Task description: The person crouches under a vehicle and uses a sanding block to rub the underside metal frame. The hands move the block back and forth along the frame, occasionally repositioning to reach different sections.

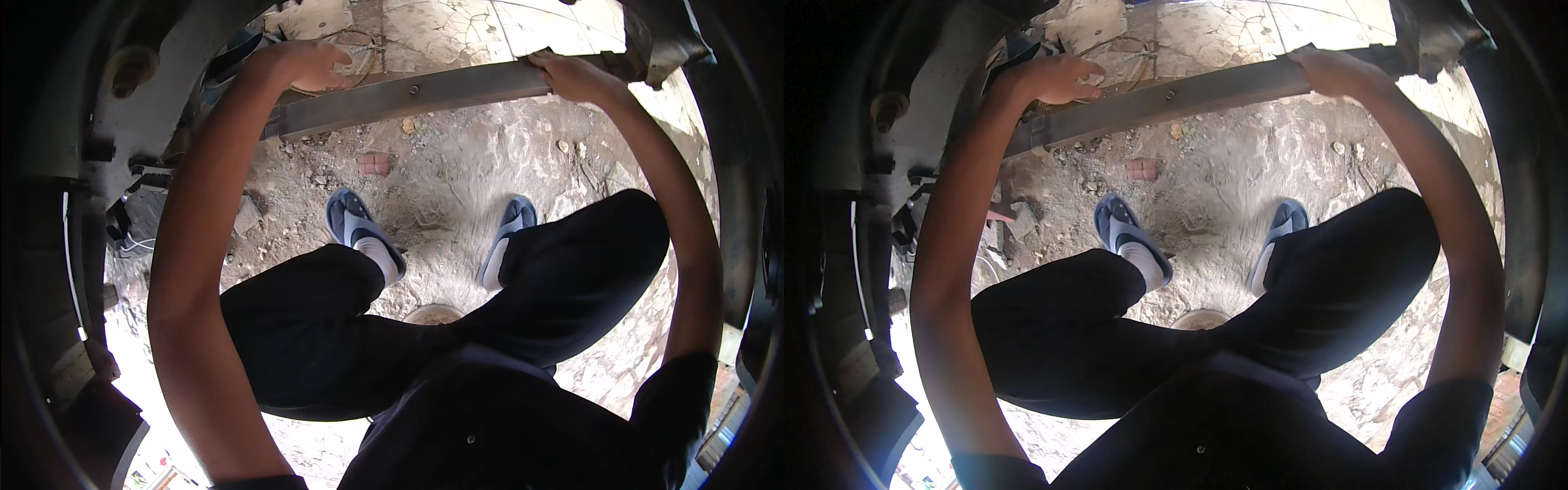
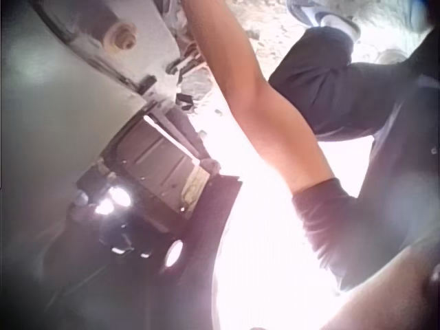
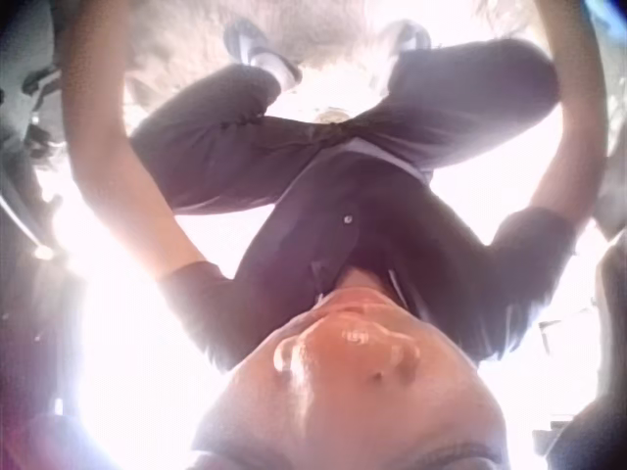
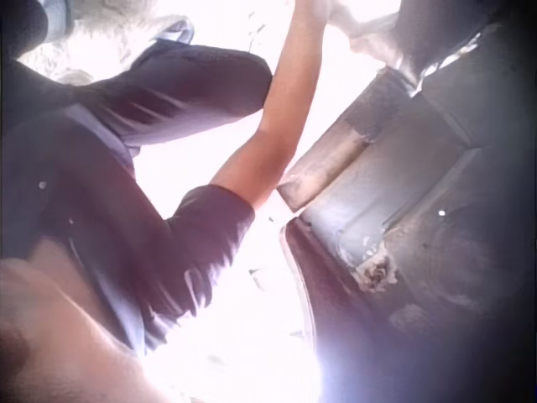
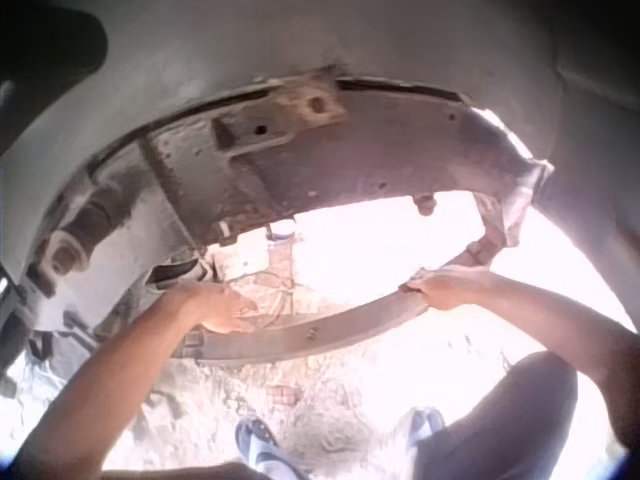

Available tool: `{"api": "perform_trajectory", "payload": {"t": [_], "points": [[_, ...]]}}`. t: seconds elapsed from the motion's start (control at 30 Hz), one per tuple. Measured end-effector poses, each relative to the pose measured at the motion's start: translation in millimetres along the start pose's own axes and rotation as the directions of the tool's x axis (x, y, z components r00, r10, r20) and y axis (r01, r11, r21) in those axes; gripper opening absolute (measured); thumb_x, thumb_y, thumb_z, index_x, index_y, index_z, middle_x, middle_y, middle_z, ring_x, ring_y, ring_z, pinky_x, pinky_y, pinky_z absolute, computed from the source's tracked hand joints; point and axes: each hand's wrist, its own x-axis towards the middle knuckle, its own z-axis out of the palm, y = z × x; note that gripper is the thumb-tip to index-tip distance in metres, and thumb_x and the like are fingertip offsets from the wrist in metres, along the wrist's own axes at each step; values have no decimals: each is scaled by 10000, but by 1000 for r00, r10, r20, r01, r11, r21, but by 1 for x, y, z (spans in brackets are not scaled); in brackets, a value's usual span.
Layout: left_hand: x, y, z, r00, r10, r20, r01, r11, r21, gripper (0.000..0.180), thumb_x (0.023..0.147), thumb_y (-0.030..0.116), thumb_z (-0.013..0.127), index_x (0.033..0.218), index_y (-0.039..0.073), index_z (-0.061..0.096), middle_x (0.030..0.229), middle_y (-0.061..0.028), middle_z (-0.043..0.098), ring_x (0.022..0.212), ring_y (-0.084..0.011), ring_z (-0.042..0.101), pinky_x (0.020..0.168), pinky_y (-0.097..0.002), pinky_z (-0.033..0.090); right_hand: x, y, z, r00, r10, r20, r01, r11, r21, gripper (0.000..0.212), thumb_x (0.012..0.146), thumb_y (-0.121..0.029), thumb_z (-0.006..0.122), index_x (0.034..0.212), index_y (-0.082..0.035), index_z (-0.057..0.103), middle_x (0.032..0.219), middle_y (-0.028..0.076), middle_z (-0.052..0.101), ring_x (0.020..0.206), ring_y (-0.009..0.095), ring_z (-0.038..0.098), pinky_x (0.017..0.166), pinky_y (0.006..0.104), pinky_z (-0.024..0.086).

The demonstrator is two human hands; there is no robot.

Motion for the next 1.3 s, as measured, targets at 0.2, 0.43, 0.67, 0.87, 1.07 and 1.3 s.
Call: {"api": "perform_trajectory", "payload": {"t": [0.2,0.43,0.67,0.87,1.07,1.3], "points": [[31,-26,15,997,-27,-79,28,999,15,606,935,507,542,1437,176,466,1372,-155,555,1213,-332,571,1022,-437,461,-9,19,36,992,-73,-99,58,987,-149,542,915,-61,570,1433,-23,417,1537,153,345,1399,304,368,1131,409,365],[64,-20,-8,998,35,-54,-34,999,21,652,902,503,585,1454,185,443,1431,-178,487,1270,-372,506,1072,-448,406,-19,13,40,989,-79,-125,50,975,-218,536,856,1,480,1391,16,441,1512,165,380,1393,311,382,1113,454,373],[-13,7,9,995,95,-20,-96,991,-93,585,917,431,612,1418,155,489,1380,-168,544,1262,-325,537,1041,-419,438,-9,4,38,987,-58,-148,19,967,-253,528,852,-3,495,1375,45,448,1515,162,375,1432,261,329,1110,434,383],[-75,-34,177,994,-49,-92,-25,747,-664,365,867,259,737,1135,35,633,1211,-149,628,1138,-259,596,970,-375,461,-4,-6,27,998,10,-56,-18,989,-147,545,873,-15,494,1409,41,416,1540,166,333,1459,256,273,1128,427,359],[-133,29,411,991,-63,115,109,880,-463,334,893,267,671,1168,86,616,1330,-152,562,1239,-284,536,1102,-450,361,0,-11,24,999,43,2,-43,994,-97,542,900,-63,461,1426,48,388,1551,177,311,1463,289,257,1123,444,357],[-152,77,428,995,-17,-96,-15,947,-322,327,897,267,657,1169,91,612,1310,-144,568,1229,-279,540,1107,-463,350,-7,-2,29,998,35,-57,-39,996,-82,557,873,-36,479,1415,62,396,1544,191,316,1461,286,261,1131,436,343]]}}
